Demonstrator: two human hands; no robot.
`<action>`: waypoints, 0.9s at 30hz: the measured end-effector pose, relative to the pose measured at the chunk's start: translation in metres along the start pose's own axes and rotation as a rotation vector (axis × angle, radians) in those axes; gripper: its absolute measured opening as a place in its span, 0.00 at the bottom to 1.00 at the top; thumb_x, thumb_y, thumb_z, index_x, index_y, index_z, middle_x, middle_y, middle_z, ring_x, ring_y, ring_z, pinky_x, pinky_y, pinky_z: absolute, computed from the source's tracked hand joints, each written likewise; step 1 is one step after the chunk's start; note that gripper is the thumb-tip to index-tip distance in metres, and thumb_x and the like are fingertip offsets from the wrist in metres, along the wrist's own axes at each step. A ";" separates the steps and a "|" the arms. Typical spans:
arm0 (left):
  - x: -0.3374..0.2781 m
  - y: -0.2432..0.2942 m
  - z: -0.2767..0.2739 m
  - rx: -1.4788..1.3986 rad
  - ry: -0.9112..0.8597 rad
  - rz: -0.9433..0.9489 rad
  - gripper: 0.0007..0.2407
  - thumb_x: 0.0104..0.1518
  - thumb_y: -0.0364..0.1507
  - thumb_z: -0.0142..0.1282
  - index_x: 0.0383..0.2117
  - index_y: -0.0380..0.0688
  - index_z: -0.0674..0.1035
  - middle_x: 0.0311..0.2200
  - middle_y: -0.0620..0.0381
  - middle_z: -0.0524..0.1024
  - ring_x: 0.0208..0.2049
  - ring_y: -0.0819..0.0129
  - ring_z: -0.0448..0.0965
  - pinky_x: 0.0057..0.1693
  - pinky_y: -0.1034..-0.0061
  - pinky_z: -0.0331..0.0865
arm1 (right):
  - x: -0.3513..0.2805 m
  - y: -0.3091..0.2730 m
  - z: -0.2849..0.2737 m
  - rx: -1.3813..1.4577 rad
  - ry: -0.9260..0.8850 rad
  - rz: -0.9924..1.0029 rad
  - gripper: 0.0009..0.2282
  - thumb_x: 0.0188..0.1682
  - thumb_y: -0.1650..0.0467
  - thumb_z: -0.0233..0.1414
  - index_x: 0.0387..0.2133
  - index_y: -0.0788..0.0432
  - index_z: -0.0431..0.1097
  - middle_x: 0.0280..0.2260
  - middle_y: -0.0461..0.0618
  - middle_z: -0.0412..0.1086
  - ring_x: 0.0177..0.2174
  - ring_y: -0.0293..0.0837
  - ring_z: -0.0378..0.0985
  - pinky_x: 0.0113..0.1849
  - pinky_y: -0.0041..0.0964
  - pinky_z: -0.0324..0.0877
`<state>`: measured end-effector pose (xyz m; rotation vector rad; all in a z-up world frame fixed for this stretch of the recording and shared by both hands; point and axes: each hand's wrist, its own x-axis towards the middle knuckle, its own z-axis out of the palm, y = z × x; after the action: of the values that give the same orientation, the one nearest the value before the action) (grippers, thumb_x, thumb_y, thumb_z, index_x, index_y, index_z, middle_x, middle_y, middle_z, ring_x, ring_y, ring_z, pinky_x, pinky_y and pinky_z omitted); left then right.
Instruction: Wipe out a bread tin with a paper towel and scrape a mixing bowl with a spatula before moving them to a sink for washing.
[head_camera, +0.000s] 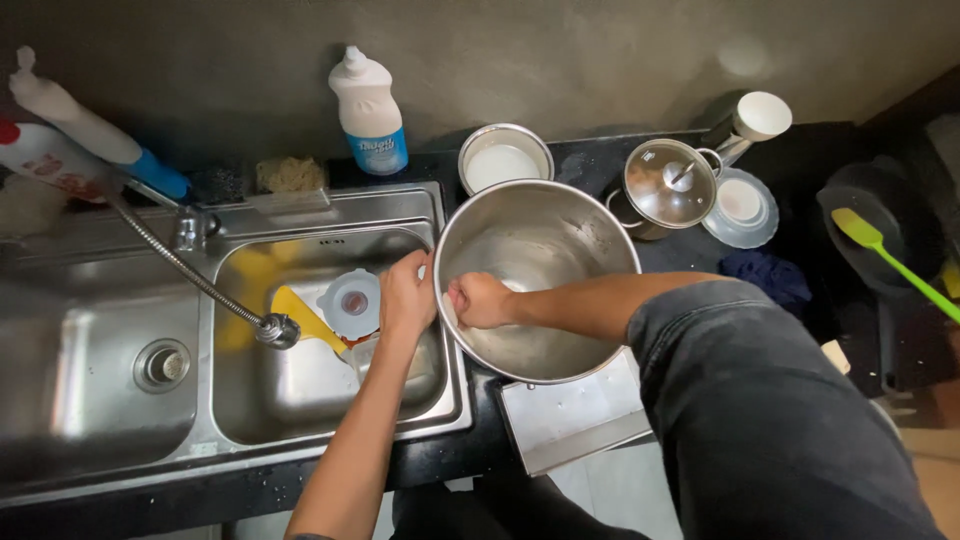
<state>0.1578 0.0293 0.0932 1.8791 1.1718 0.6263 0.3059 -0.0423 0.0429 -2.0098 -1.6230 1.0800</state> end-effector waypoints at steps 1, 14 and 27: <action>-0.002 -0.003 0.001 -0.031 0.034 0.048 0.15 0.62 0.38 0.52 0.28 0.37 0.80 0.24 0.34 0.74 0.31 0.33 0.75 0.37 0.53 0.68 | -0.002 0.001 0.001 0.080 -0.075 0.029 0.04 0.36 0.78 0.57 0.24 0.63 0.71 0.22 0.53 0.75 0.27 0.45 0.82 0.33 0.41 0.76; -0.034 -0.029 0.002 -0.158 0.178 0.120 0.09 0.58 0.30 0.53 0.37 0.39 0.82 0.27 0.42 0.81 0.27 0.58 0.83 0.35 0.68 0.71 | -0.043 -0.032 -0.013 0.678 -0.478 -0.090 0.05 0.48 0.79 0.50 0.35 0.63 0.71 0.26 0.43 0.72 0.27 0.33 0.76 0.33 0.30 0.75; -0.014 -0.032 0.023 0.073 0.306 0.038 0.13 0.62 0.36 0.53 0.27 0.36 0.79 0.29 0.32 0.76 0.35 0.31 0.76 0.39 0.48 0.67 | -0.073 -0.072 -0.114 0.784 -0.694 -0.328 0.19 0.40 0.84 0.50 0.47 0.62 0.67 0.40 0.43 0.76 0.40 0.32 0.79 0.42 0.27 0.74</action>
<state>0.1536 0.0159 0.0543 1.9163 1.3698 0.9290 0.3365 -0.0676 0.1914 -0.8745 -1.3736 1.9952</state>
